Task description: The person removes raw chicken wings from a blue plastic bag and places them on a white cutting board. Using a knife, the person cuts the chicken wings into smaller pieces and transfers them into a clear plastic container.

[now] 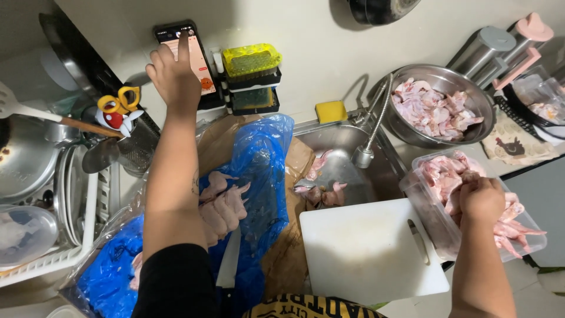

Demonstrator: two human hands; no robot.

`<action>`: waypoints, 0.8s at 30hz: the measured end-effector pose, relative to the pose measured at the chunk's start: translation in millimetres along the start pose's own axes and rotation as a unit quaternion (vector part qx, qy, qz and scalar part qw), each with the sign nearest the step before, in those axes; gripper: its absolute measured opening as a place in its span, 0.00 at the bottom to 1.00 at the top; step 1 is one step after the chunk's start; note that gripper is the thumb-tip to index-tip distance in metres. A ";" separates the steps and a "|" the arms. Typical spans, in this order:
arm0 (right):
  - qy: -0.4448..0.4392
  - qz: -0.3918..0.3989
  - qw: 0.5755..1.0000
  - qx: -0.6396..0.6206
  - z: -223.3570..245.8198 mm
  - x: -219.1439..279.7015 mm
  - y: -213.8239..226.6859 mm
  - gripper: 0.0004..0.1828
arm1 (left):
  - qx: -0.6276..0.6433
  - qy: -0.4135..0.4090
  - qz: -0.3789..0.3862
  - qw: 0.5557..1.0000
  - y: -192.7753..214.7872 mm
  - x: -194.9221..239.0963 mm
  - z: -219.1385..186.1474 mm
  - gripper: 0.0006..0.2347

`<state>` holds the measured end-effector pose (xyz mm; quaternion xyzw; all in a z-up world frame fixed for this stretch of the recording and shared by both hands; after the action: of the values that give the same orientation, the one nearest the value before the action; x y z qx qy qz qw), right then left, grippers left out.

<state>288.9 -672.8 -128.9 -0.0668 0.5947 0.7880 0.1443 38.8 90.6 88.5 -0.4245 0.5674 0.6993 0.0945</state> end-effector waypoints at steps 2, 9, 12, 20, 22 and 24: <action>0.016 -0.015 1.000 0.008 -7.4 -2.7 -7.5 0.21 | -0.017 -0.002 0.001 1.000 -5.6 1.6 4.8 0.46; 0.048 -0.059 0.996 0.049 -17.4 -8.1 -19.1 0.20 | -0.039 -0.024 -0.035 0.998 -5.5 11.4 10.6 0.43; 0.044 -0.054 0.997 0.030 -13.5 -3.9 -12.7 0.19 | -0.037 -0.027 -0.026 0.999 -4.6 12.5 10.9 0.43; 0.026 -0.034 0.999 0.031 -12.1 -4.2 -11.3 0.20 | -0.073 -0.043 -0.036 0.996 -7.7 11.0 11.1 0.44; 0.029 -0.039 0.998 0.041 -18.8 -6.0 -18.6 0.19 | -0.085 -0.045 -0.036 0.995 -8.0 10.8 11.1 0.45; 0.093 -0.134 0.985 0.054 -26.8 -6.8 -27.1 0.17 | -0.077 -0.042 -0.041 0.995 -5.0 11.4 10.3 0.45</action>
<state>301.9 -692.6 -159.5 -0.2107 0.6333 0.7184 0.1960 29.8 97.3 76.9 -0.4234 0.4896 0.7537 0.1138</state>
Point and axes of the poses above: each hand's wrist, its own x-axis away from the middle knuckle, its own y-axis out of the back of the hand, z = x × y, the point moved 2 cm from there along -x, towards the middle knuckle, and after that the axes turned 9 degrees about -y, right-handed, at the moved point
